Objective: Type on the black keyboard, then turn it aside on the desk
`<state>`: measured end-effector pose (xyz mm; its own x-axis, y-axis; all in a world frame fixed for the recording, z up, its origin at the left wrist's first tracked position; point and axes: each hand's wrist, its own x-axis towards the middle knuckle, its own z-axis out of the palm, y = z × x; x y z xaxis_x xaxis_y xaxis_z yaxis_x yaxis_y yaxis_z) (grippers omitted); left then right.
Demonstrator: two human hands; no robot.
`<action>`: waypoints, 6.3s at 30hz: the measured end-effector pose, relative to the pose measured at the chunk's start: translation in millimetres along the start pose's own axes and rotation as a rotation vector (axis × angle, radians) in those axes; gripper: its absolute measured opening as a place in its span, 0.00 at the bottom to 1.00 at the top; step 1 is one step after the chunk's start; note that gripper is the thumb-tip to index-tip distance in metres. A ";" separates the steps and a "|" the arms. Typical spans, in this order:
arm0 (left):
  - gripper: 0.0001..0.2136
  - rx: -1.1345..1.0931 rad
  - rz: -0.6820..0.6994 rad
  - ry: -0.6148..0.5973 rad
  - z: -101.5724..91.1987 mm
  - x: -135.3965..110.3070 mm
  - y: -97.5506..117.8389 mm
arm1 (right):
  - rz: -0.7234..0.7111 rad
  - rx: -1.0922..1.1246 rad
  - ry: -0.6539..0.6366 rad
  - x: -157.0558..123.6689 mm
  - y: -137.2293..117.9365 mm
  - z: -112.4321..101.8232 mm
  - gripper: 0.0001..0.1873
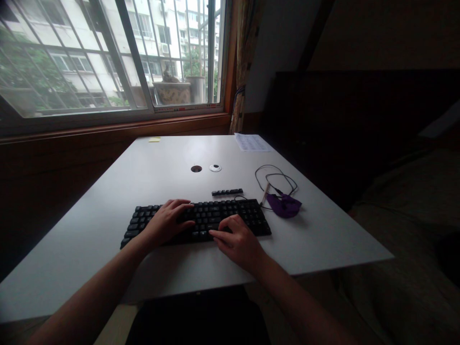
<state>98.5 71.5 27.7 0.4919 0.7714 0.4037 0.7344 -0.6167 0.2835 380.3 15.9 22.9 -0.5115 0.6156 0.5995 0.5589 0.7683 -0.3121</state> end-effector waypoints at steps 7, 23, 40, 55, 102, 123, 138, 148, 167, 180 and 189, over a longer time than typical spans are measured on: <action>0.21 -0.015 0.001 0.009 0.9 -1.0 -0.4 | 0.037 -0.045 0.001 0.6 -0.9 0.9 0.13; 0.21 0.000 0.000 0.005 0.1 -0.7 0.5 | -0.013 -0.022 -0.005 0.7 3.0 3.6 0.12; 0.16 0.038 -0.136 0.148 -37.7 -3.6 -41.8 | -0.054 -0.151 -0.115 -7.6 7.3 -1.3 0.35; 0.20 0.035 -0.710 0.359 -57.6 -49.6 -172.4 | -0.092 -0.194 -0.148 -11.5 10.9 -3.4 0.27; 0.18 0.160 -0.511 0.212 -40.5 -57.1 -196.3 | -0.236 0.019 -0.128 3.3 -9.4 5.8 0.24; 0.17 0.132 -0.522 0.204 -42.0 -57.2 -193.8 | -0.205 0.059 -0.114 4.4 -9.5 4.5 0.22; 0.19 -0.034 -0.518 0.225 -49.4 -55.0 -179.3 | -0.187 0.160 -0.118 6.5 -10.7 0.4 0.21; 0.20 -0.398 -0.462 0.012 -65.6 -54.0 -147.0 | -0.117 0.185 -0.196 2.8 -5.5 -2.7 0.24; 0.20 -0.494 -0.431 -0.063 -76.1 -51.8 -135.0 | -0.151 0.181 -0.177 4.0 -8.0 -1.0 0.23; 0.17 -0.513 -0.420 -0.059 -74.4 -53.1 -139.0 | -0.132 0.206 -0.192 4.7 -7.9 -0.9 0.18; 0.17 -0.519 -0.416 -0.053 -73.2 -53.8 -141.7 | -0.114 0.205 -0.056 18.8 5.4 -2.9 0.14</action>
<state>-66.2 105.9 29.4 0.2481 0.9599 0.1307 0.5538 -0.2512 0.7938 375.6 31.2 34.6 -0.6021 0.5277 0.5992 0.3548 0.8491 -0.3912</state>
